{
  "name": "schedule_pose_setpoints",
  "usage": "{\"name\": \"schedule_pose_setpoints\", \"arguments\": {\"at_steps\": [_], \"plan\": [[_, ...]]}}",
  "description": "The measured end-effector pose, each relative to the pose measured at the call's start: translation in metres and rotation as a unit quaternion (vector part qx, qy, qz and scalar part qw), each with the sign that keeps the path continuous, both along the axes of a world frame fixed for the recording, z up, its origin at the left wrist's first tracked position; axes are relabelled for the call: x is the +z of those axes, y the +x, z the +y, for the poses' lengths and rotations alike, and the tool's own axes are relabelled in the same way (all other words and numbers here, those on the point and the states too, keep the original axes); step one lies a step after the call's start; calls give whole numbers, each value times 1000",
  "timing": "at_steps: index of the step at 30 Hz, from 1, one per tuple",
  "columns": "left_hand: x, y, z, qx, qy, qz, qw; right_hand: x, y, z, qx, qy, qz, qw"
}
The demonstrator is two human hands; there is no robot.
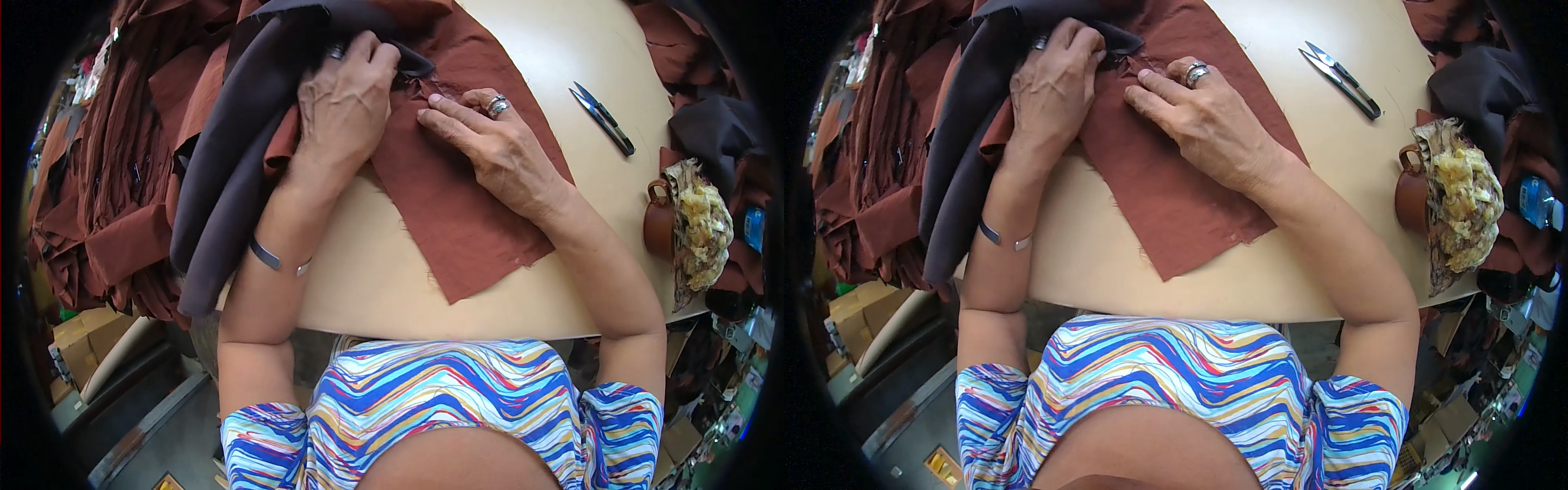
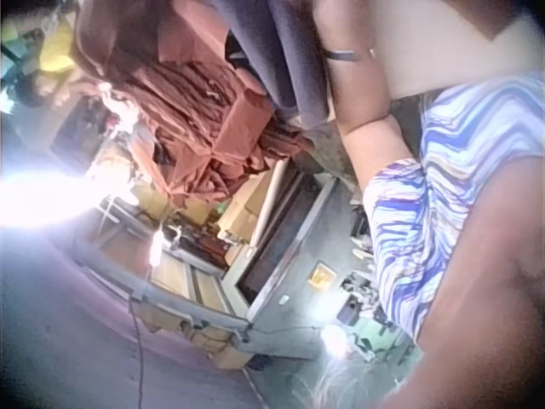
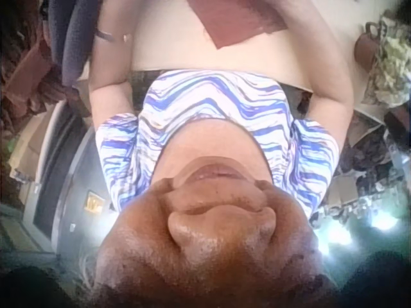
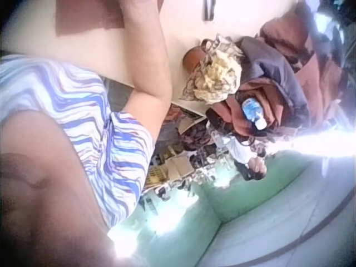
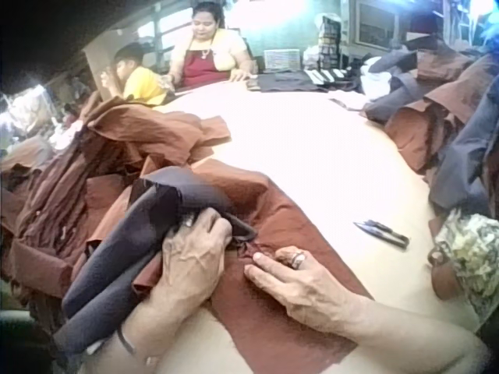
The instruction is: The person aligns two pieces of reddish-brown fabric and holds them together by hand. The person picks up a small pincushion and places it next to the fabric, then handles various fabric strips and pieces on the table.
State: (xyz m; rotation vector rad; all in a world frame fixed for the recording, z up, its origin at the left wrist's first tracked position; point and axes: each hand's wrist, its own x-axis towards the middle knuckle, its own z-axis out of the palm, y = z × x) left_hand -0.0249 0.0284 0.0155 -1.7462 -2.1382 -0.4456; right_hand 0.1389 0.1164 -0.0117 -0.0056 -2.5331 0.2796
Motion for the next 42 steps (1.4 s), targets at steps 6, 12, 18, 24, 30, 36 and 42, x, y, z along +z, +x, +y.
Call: {"name": "schedule_pose_setpoints", "arguments": {"at_steps": [6,12,18,24,30,36,42], "plan": [[-6,-2,10,21,82,86,993,-1,-1,0,-1,-49,7,999],[-15,-13,15,-21,62,77,995,1,-1,2,-2,-45,-11,999],[-21,-46,22,-152,60,77,983,-2,-2,1,2,-48,-18,999],[19,-46,23,-157,-116,-167,966,-5,2,3,-8,-130,-3,991],[23,-53,22,-186,-174,-134,958,-3,0,3,-7,-129,-3,992],[8,-45,27,-92,-86,-62,990,-2,0,2,0,-136,12,991],[4,-24,16,-14,-90,19,996,0,0,4,8,-129,-4,992]]}}
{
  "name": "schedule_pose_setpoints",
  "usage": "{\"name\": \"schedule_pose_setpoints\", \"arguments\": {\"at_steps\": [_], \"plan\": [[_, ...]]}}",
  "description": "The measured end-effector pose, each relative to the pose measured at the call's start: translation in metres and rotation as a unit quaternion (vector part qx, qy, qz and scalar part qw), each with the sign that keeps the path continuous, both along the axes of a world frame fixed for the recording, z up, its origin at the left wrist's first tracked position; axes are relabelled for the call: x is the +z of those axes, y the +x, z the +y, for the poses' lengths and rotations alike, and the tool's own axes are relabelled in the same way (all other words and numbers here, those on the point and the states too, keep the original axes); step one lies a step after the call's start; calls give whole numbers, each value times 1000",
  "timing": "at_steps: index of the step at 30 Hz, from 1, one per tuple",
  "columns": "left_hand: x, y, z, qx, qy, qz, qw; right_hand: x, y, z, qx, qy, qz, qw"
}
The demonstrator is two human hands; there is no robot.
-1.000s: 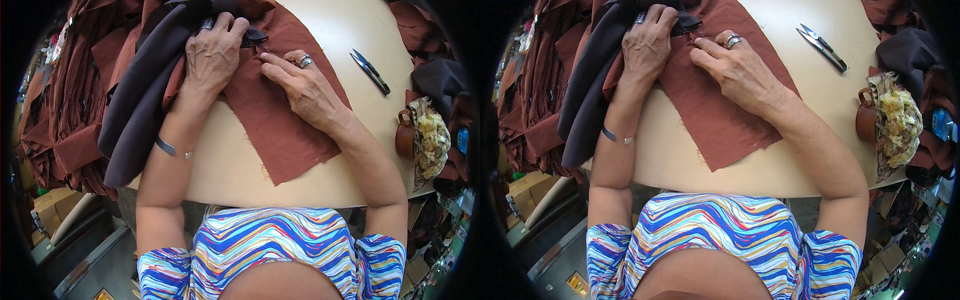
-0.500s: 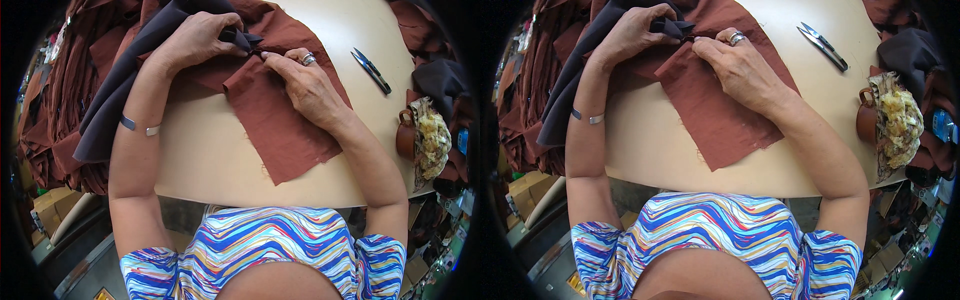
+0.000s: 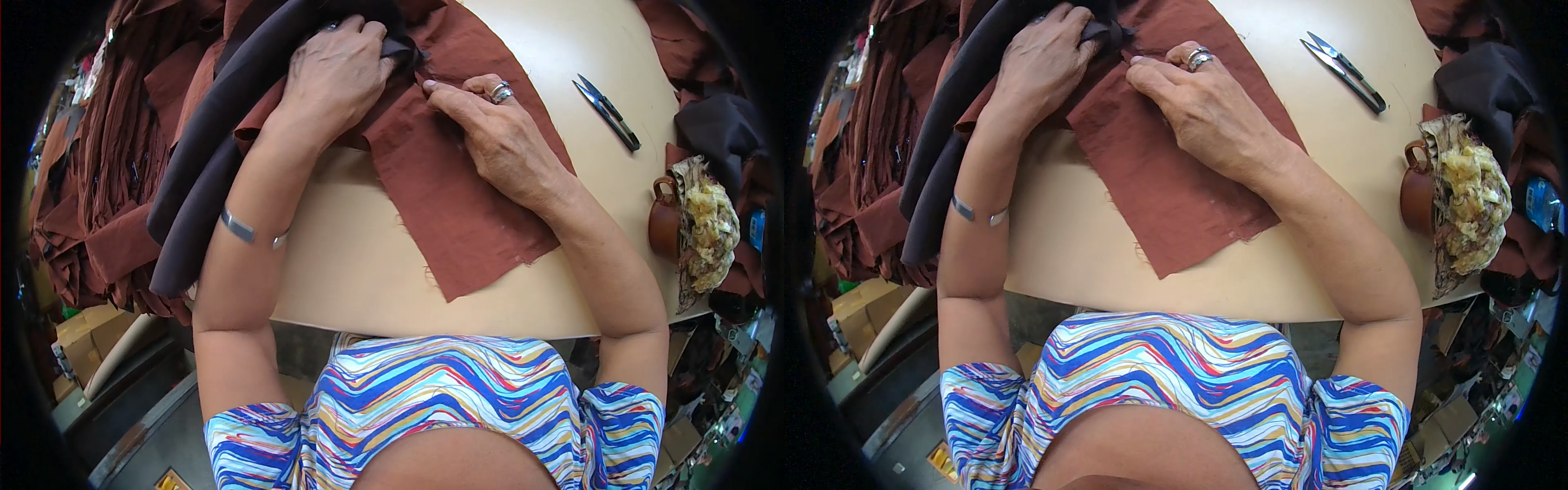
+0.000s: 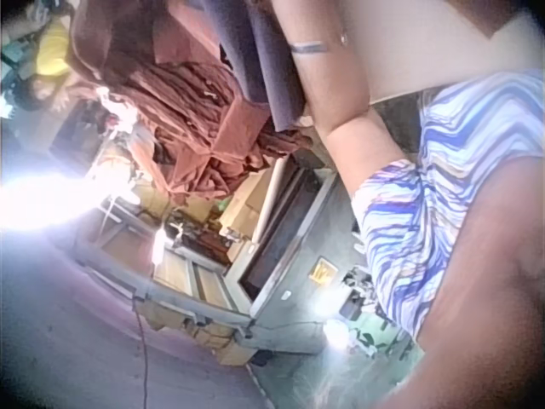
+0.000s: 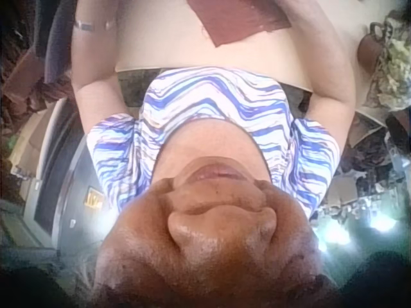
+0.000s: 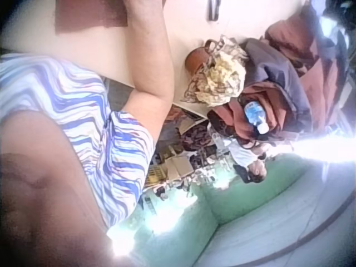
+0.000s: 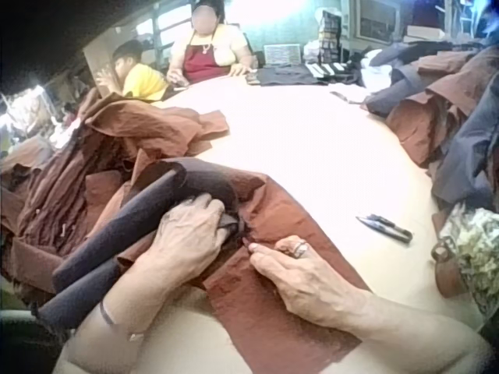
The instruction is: The person aligns two pieces of reddish-brown fabric and holds them together by hand. The person picks up a small pincushion and places it next to the fabric, then handles various fabric strips and pieces on the table.
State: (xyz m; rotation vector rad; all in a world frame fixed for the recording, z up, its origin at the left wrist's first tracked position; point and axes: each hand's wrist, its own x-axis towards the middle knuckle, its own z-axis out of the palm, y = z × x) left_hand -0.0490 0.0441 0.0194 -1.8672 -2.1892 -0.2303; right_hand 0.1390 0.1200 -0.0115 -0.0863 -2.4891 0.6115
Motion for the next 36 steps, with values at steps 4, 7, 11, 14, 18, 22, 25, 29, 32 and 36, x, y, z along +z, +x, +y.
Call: {"name": "schedule_pose_setpoints", "arguments": {"at_steps": [4,7,11,14,18,22,25,29,32,36], "plan": [[1,8,-16,-3,17,-16,1000,-3,1,0,-15,13,12,1000],[-1,1,-19,-11,15,-70,997,-4,0,0,-16,13,12,1000],[-14,-26,-12,-94,38,-194,976,-1,-1,-2,-9,7,0,1000],[3,-33,1,-90,-45,-311,945,-3,-1,1,-6,10,-5,1000],[56,-13,16,3,-206,-309,928,-4,0,3,-6,6,-9,1000],[58,-14,18,-9,-215,-275,937,-5,-2,4,3,39,-4,999],[64,-9,16,-26,-215,-270,938,-1,-3,5,-7,95,-42,995],[55,-19,18,22,-208,-308,928,7,-9,4,-7,117,-89,989],[68,-8,19,78,-232,-372,895,11,-12,3,-18,139,-128,982],[72,-7,18,4,-214,-270,939,1,-12,2,-17,160,-104,981]]}}
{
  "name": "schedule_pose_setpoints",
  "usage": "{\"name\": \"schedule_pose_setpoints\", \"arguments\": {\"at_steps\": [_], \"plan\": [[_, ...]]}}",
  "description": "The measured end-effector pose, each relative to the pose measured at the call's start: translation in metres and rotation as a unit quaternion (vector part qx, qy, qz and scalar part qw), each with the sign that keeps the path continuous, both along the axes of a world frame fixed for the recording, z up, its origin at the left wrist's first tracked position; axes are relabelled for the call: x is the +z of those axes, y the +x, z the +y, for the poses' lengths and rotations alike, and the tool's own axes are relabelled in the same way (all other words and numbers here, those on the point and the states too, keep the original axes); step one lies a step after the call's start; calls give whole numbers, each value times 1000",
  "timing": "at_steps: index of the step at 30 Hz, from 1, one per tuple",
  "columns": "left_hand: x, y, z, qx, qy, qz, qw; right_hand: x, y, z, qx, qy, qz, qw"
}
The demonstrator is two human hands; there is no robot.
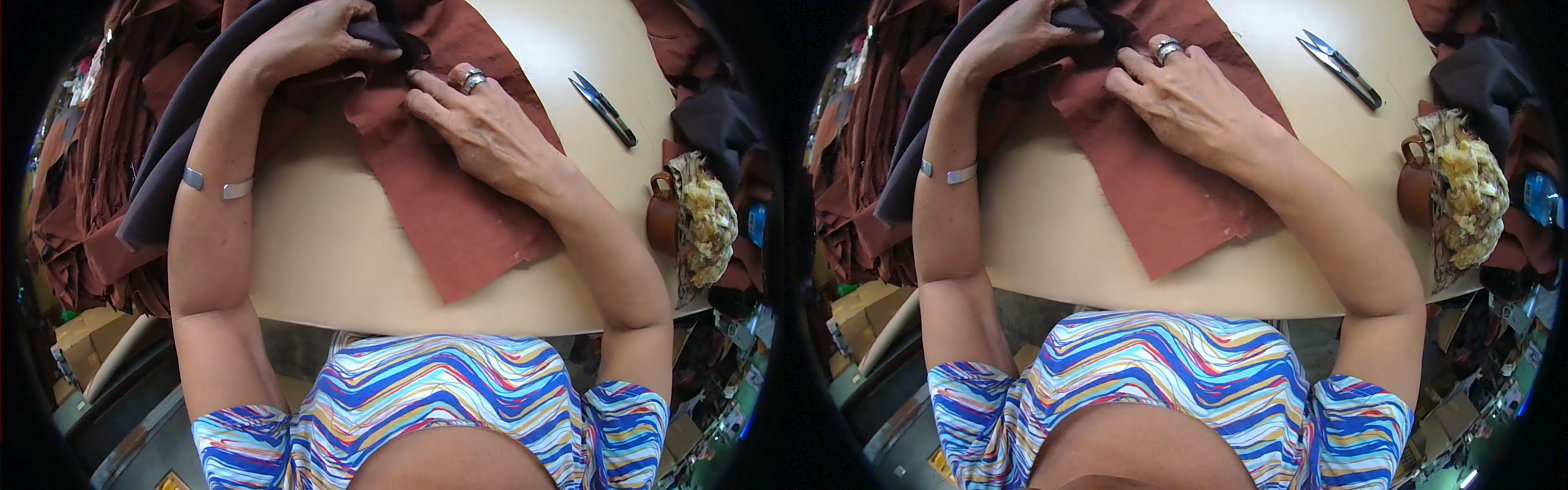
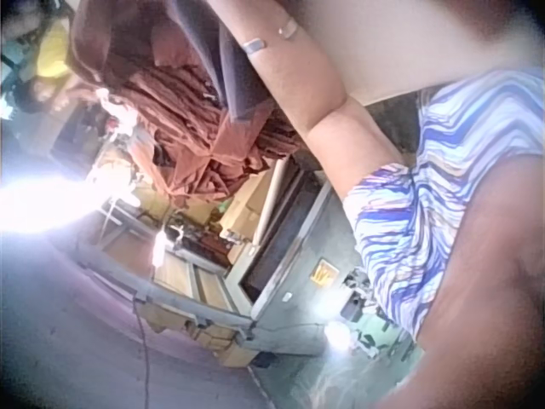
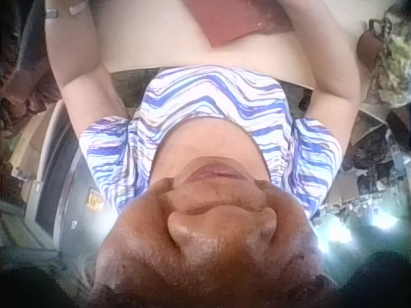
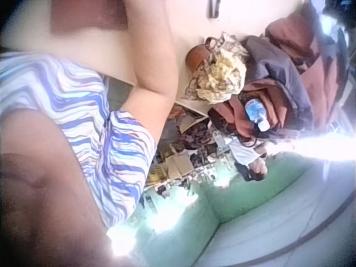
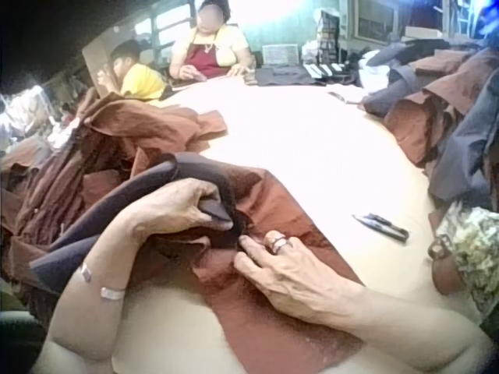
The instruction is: The person aligns two pieces of reddish-brown fabric and holds them together by hand. The person picks up a small pincushion and places it next to the fabric, then handles various fabric strips and pieces on the table.
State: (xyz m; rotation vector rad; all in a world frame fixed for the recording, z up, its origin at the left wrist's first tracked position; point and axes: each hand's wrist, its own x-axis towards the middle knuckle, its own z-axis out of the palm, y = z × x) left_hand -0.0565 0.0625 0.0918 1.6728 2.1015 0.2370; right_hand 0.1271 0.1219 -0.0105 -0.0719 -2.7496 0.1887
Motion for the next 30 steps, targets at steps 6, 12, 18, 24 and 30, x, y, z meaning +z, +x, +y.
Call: {"name": "schedule_pose_setpoints", "arguments": {"at_steps": [6,12,18,24,30], "plan": [[-42,-19,5,-36,116,44,992,8,-10,-4,-34,9,-22,999],[-89,-39,7,-70,224,151,960,11,9,-12,-26,34,-13,999],[-94,-42,0,-58,260,143,953,35,81,-44,-14,-27,-77,997],[-48,-2,-26,-132,326,159,923,43,130,-58,-15,-98,-111,989],[-72,27,-49,-170,278,182,928,19,126,-49,19,-33,19,999]]}}
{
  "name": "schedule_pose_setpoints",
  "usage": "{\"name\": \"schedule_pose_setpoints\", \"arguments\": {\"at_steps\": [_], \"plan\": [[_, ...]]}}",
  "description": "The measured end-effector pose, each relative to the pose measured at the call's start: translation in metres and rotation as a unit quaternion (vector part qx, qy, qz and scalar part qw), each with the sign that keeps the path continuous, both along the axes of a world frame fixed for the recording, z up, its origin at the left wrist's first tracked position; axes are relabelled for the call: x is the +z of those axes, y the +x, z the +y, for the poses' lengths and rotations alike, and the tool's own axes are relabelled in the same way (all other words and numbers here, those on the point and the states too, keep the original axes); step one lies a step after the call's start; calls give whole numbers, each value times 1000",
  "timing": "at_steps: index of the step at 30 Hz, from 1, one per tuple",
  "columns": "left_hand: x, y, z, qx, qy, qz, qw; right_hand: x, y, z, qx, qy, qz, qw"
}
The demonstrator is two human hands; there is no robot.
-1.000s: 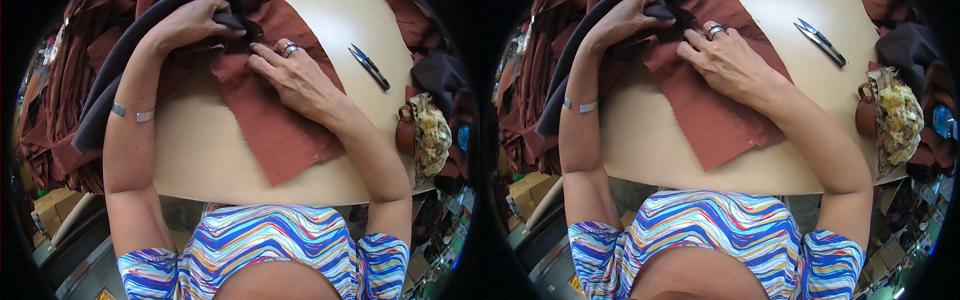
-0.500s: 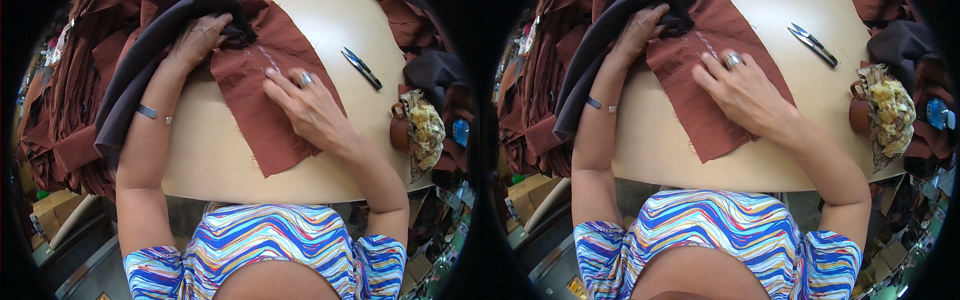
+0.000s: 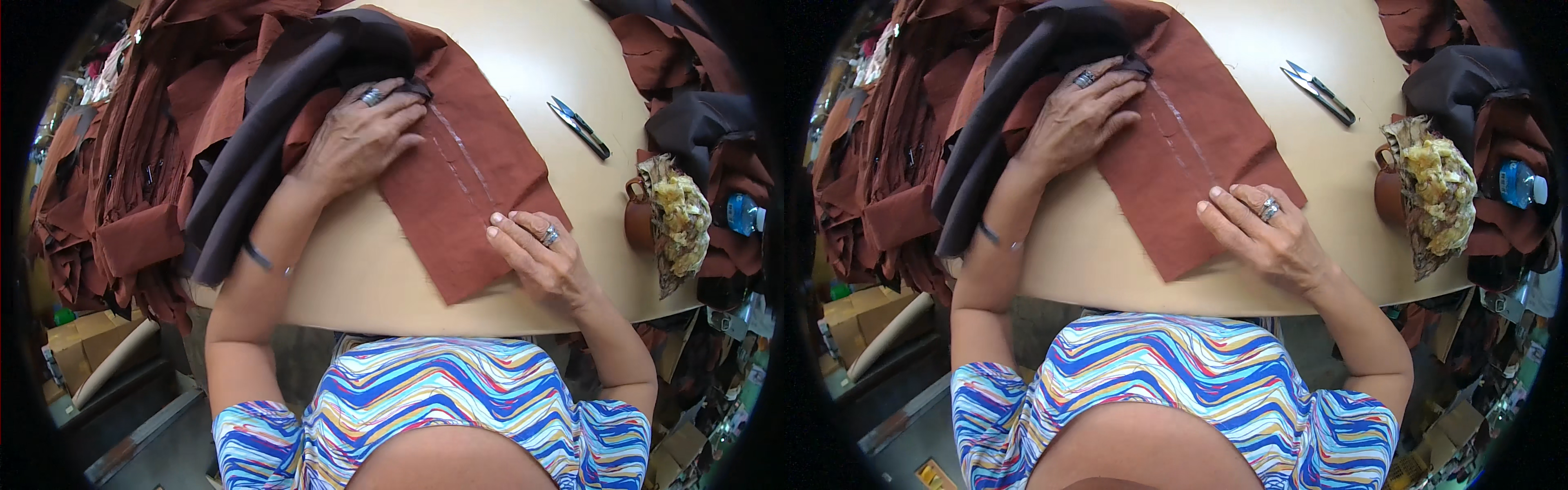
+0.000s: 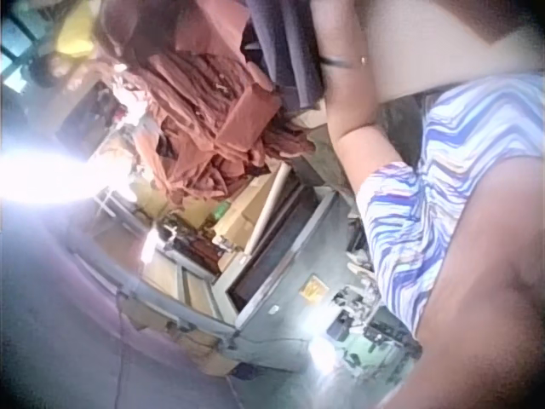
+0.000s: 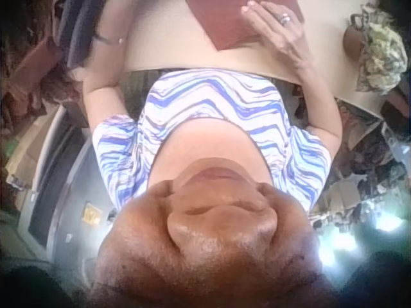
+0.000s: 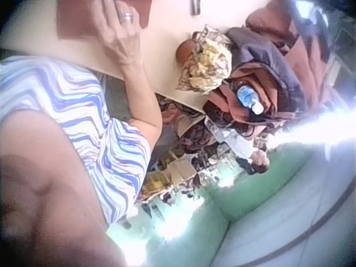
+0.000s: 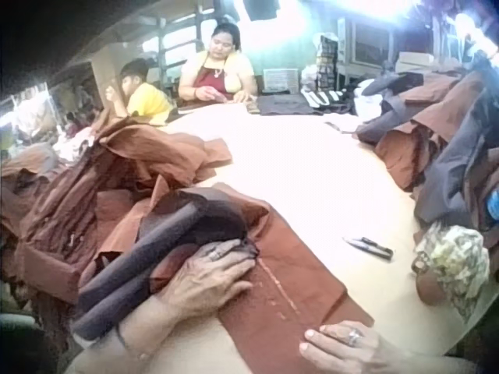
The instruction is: The person aligns two pieces of reddish-brown fabric and holds them together by hand. The person picks up a small pincushion and places it next to the fabric, then handles various fabric strips and pieces on the table.
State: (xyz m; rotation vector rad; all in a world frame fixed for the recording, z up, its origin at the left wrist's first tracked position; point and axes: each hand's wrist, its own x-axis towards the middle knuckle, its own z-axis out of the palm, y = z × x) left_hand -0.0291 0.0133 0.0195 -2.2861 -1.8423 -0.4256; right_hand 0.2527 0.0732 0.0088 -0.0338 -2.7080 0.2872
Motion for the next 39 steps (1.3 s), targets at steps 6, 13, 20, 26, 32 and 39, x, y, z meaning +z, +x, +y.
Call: {"name": "schedule_pose_setpoints", "arguments": {"at_steps": [6,13,20,26,32,39], "plan": [[-8,-1,-5,6,3,-53,999,46,-26,12,-48,-247,73,965],[34,7,-50,-10,-291,-551,782,67,-105,104,-209,-253,163,930],[33,27,-44,120,-268,-652,699,-4,-139,131,-212,-493,72,841],[27,34,-40,137,-227,-706,656,-5,-153,129,-225,-400,94,884],[32,35,-41,114,-266,-691,662,-3,-152,128,-223,-444,102,862],[27,42,-47,111,-263,-657,698,-15,-143,137,-146,-559,166,799]]}}
